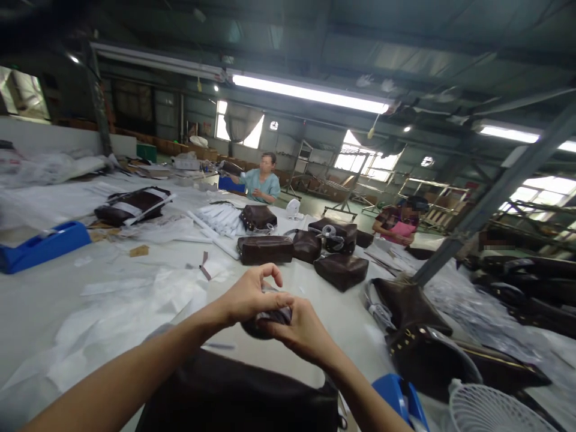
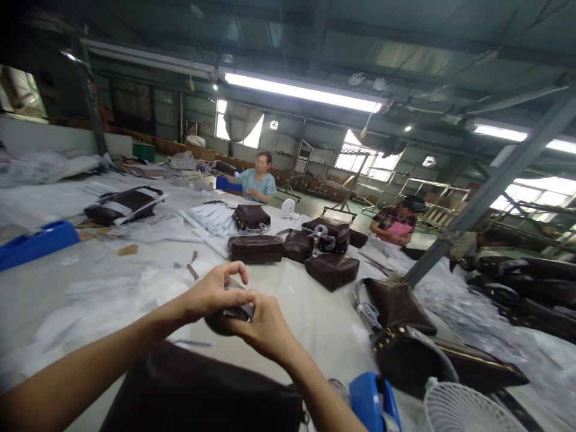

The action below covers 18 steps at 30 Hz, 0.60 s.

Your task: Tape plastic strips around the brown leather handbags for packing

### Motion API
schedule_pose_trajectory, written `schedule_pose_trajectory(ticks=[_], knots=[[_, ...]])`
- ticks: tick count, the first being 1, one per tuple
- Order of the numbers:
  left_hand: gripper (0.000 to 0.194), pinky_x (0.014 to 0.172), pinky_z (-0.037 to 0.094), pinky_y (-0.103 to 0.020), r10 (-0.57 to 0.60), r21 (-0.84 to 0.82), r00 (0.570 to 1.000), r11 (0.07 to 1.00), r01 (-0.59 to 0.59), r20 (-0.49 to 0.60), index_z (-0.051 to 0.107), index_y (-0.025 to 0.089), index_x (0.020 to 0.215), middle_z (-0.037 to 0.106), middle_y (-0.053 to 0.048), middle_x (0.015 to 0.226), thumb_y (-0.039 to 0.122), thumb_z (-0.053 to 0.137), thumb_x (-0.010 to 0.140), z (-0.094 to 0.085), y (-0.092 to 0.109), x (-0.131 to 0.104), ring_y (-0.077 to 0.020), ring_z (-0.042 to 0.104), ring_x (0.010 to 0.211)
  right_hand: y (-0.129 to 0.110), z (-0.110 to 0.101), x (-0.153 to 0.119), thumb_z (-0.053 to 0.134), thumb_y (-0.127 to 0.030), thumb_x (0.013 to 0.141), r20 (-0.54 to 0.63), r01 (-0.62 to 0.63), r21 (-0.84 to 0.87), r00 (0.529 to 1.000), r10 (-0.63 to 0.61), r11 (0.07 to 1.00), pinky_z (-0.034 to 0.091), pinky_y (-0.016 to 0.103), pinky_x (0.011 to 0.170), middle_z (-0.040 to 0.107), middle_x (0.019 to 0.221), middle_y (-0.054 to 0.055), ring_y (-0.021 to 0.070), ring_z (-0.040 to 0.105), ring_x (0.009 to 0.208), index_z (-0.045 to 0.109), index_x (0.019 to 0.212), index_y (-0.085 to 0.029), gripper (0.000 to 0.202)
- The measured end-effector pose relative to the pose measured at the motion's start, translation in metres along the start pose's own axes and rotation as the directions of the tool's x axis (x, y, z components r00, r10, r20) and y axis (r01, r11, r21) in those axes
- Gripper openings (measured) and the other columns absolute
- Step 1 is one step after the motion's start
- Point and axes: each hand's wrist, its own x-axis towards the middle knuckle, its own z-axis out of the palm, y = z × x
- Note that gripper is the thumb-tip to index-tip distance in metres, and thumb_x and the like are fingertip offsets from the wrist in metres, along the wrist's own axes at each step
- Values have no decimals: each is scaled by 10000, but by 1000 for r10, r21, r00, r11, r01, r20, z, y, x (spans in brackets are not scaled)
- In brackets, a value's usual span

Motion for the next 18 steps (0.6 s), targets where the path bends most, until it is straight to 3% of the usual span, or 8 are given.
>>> schedule_pose_trajectory(ticks=[3,7,15,18], knots=[[451,481,378,-166,-17,-275,995,962,-11,-99,434,204,851,576,46,575,414,791,672,5,-15,-1,-96,515,485,3,2,3,720,-276,731,9,2,57,1000,-3,998,467,269,745,686,899,5,181,604,822,672,1053,-173,341],[492,447,381,-165,-111,-480,979,877,16,-171,396,220,854,581,49,588,421,801,659,6,-31,-2,-103,527,463,17,6,5,704,-347,741,38,-22,111,999,18,994,455,256,673,657,837,18,171,577,767,640,941,-138,296],[529,479,363,-171,-83,-614,957,782,-110,-277,368,220,818,535,73,576,459,810,652,16,-39,-7,-84,482,476,19,21,6,559,-327,771,-131,-20,-107,991,6,994,375,240,584,544,659,-24,135,489,631,522,734,-177,159],[474,527,367,-188,-25,-486,945,862,-145,-326,428,195,801,531,56,610,550,733,725,7,-56,-19,-85,475,526,28,27,1,524,-320,763,-126,-23,-172,992,1,985,360,246,553,498,594,-38,133,458,567,499,708,-197,138]])
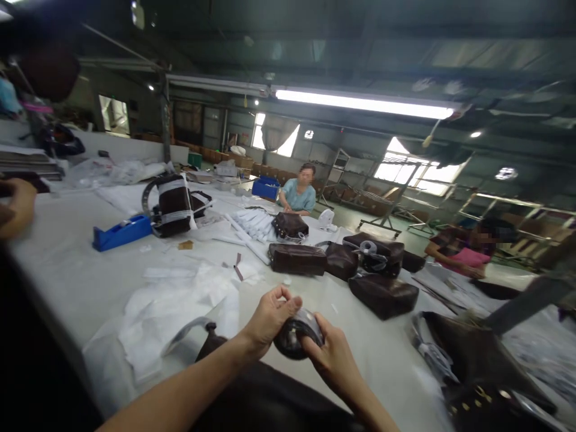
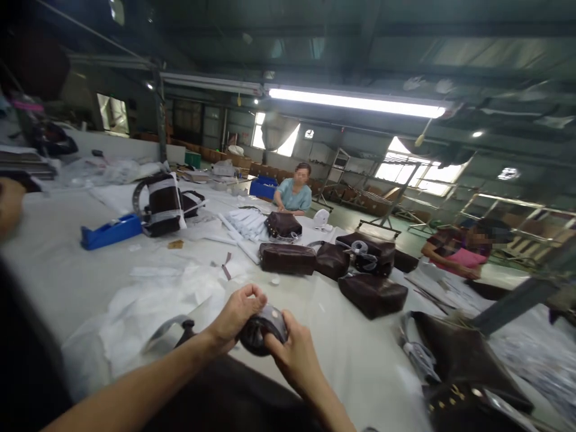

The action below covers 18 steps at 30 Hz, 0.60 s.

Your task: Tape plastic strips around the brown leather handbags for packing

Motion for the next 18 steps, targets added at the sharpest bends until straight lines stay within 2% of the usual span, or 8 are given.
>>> schedule_pose_trajectory(ticks=[3,5,6,8,9,11,13,18], knots=[[445,610,394,-218,142,363,978,929,-78,-154,539,159,756,556,18,672,587,654,790,-56,-11,-23,-113,505,629,19,-2,-5,502,-388,802,-21,-8,-43,1000,7,999,394,267,569,541,610,-20,162,500,579,535,752,-204,193],[499,589,387,-229,193,484,881,874,46,-432,550,159,665,520,23,601,637,616,791,-105,-20,-48,-123,488,595,32,-9,-5,485,-465,826,-60,-44,-58,997,41,997,425,285,590,593,656,5,193,551,623,563,794,-204,274],[549,569,389,-234,158,446,812,884,137,-562,528,162,597,503,21,553,678,611,765,-129,-26,-61,-126,482,559,36,-13,-4,480,-499,831,-74,-67,-61,995,62,996,439,293,604,617,684,17,208,574,651,574,813,-203,311],[564,527,402,-245,45,347,749,904,251,-661,547,148,582,538,-12,532,676,599,776,-168,-37,-82,-149,518,524,40,-18,0,477,-537,830,-89,-95,-54,992,90,994,460,306,640,649,739,35,228,602,705,590,855,-199,358],[522,530,427,-245,-127,138,691,939,314,-712,576,135,629,566,-24,555,633,646,769,-182,-42,-89,-163,559,542,38,-19,2,478,-544,828,-89,-95,-47,992,90,994,465,308,651,655,752,39,233,607,719,593,868,-198,367],[432,547,486,-272,-390,-228,618,917,327,-682,595,119,737,595,-37,601,538,685,793,-197,-49,-89,-188,608,567,30,-16,6,481,-541,826,-88,-76,-34,993,73,997,460,304,639,648,741,35,228,599,705,589,870,-198,362],[352,550,522,-304,-477,-413,614,874,255,-630,564,125,783,582,-30,614,457,665,838,-199,-51,-74,-192,613,555,20,-11,5,492,-522,823,-76,-37,-36,997,34,999,440,290,600,611,679,12,204,566,641,571,832,-203,329],[153,536,514,-209,-264,-369,714,929,8,-648,496,157,818,488,40,591,252,549,925,-172,-44,-17,-92,526,472,18,-3,-11,531,-424,808,14,35,-70,999,-34,997,376,247,530,519,575,-36,140,461,526,502,753,-215,218]])
